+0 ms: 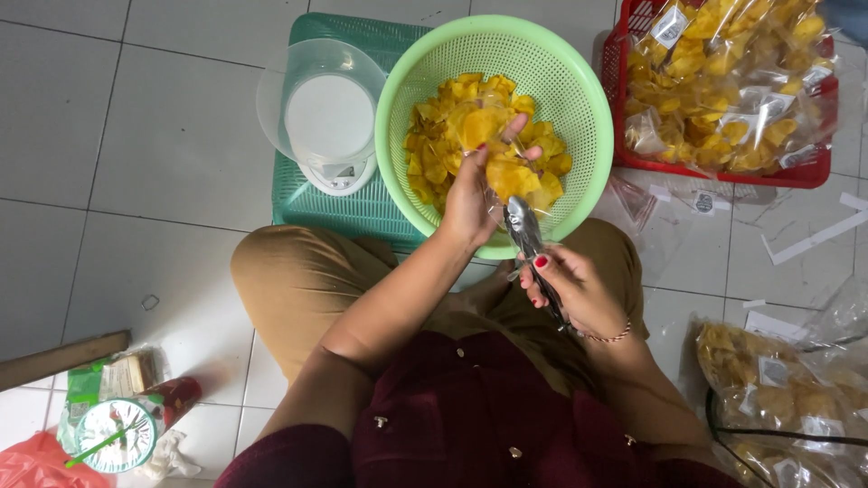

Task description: Manually packaging chips into plastic bags using tongs.

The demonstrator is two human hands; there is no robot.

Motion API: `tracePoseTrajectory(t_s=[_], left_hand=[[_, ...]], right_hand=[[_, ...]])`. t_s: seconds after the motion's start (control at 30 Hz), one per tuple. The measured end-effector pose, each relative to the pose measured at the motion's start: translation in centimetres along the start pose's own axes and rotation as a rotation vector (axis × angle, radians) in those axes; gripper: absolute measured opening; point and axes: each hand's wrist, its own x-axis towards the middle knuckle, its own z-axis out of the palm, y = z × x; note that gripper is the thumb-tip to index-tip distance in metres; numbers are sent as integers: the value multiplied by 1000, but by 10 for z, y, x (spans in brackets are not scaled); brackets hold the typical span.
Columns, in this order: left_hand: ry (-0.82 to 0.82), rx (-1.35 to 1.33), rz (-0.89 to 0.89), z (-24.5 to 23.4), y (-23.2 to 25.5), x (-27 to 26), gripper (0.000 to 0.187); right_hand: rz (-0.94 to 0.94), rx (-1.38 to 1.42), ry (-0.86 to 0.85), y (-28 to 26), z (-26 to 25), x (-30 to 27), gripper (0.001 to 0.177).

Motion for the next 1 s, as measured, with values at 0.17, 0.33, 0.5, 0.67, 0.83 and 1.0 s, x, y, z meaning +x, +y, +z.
tracePoseTrajectory(t_s=[0.17, 0.33, 0.5, 0.67, 0.83, 1.0], left_hand=[[22, 70, 130, -22, -10, -1, 51], [89, 8, 172, -18, -9, -1, 43], [359, -40, 181, 2, 9, 6, 34], [396, -51, 170, 16, 11, 3, 38], [370, -32, 183, 26, 13, -2, 36], [238, -1, 161, -1, -12, -6, 30]], right_hand=[[11, -3, -5, 4, 4, 5, 17], [27, -26, 14, 5, 6, 6, 18], [7, -132, 22, 1, 3, 0, 25], [-48, -239, 29, 1, 2, 1, 27], [-134, -392, 64, 4, 3, 1, 28], [-228, -452, 67, 2, 10, 6, 24]])
